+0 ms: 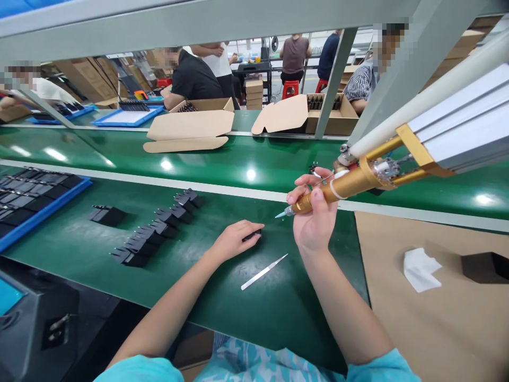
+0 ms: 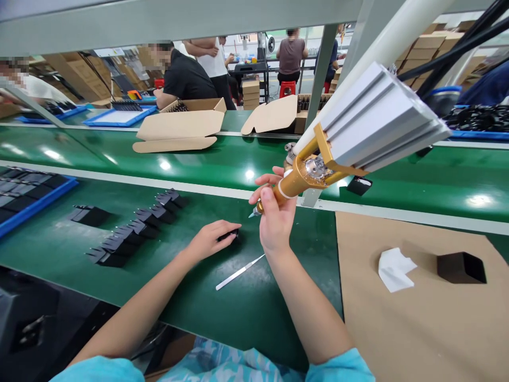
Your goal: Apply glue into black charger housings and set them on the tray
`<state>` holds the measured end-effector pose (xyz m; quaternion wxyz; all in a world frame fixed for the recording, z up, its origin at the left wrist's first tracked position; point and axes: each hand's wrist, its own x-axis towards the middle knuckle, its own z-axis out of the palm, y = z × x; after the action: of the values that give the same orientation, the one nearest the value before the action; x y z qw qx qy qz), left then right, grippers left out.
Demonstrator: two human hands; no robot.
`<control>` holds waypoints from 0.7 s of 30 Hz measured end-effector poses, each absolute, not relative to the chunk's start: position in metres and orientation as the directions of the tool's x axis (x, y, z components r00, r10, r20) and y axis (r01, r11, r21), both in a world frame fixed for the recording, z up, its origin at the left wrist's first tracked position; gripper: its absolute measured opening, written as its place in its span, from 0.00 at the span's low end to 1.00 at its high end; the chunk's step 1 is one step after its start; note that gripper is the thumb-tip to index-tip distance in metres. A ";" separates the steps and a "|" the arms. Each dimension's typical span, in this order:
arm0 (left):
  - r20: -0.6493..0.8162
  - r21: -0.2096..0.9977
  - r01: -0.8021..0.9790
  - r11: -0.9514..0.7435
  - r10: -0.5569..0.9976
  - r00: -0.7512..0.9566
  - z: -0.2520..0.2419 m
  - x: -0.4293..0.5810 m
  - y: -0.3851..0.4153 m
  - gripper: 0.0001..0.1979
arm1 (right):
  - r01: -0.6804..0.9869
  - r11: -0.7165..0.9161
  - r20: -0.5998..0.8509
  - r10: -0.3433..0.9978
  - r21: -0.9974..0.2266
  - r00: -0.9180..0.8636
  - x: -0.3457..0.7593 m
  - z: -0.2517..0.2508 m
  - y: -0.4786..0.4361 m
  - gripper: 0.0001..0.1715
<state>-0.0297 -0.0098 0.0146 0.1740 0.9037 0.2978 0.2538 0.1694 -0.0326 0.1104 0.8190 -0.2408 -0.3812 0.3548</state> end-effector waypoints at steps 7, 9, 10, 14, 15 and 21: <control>0.194 0.452 0.592 -0.668 0.721 0.666 0.014 -0.018 -0.017 0.14 | -0.387 0.642 0.470 0.757 -0.662 0.453 0.168 0.111 -0.034 0.16; 0.166 0.359 0.668 -0.652 0.749 0.642 0.014 -0.015 -0.022 0.14 | -0.391 0.639 0.467 0.760 -0.663 0.452 0.168 0.111 -0.034 0.15; 0.161 0.307 0.692 -0.653 0.753 0.638 0.013 -0.013 -0.025 0.14 | -0.391 0.633 0.460 0.765 -0.669 0.451 0.168 0.112 -0.034 0.15; 0.222 0.183 0.736 -0.652 0.756 0.615 0.012 -0.007 -0.031 0.16 | -0.373 0.611 0.437 0.777 -0.699 0.453 0.169 0.113 -0.034 0.17; 0.244 0.177 0.740 -0.649 0.757 0.606 0.011 -0.006 -0.032 0.16 | -0.371 0.610 0.436 0.777 -0.700 0.455 0.170 0.113 -0.033 0.17; 0.333 0.154 0.758 -0.634 0.755 0.564 -0.001 0.002 -0.035 0.17 | -0.382 0.599 0.415 0.783 -0.703 0.464 0.171 0.113 -0.034 0.17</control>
<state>0.0023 -0.0349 -0.0014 -0.0034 0.8843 0.4279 0.1869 0.1712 -0.0342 0.1134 0.8125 -0.2679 -0.3737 0.3585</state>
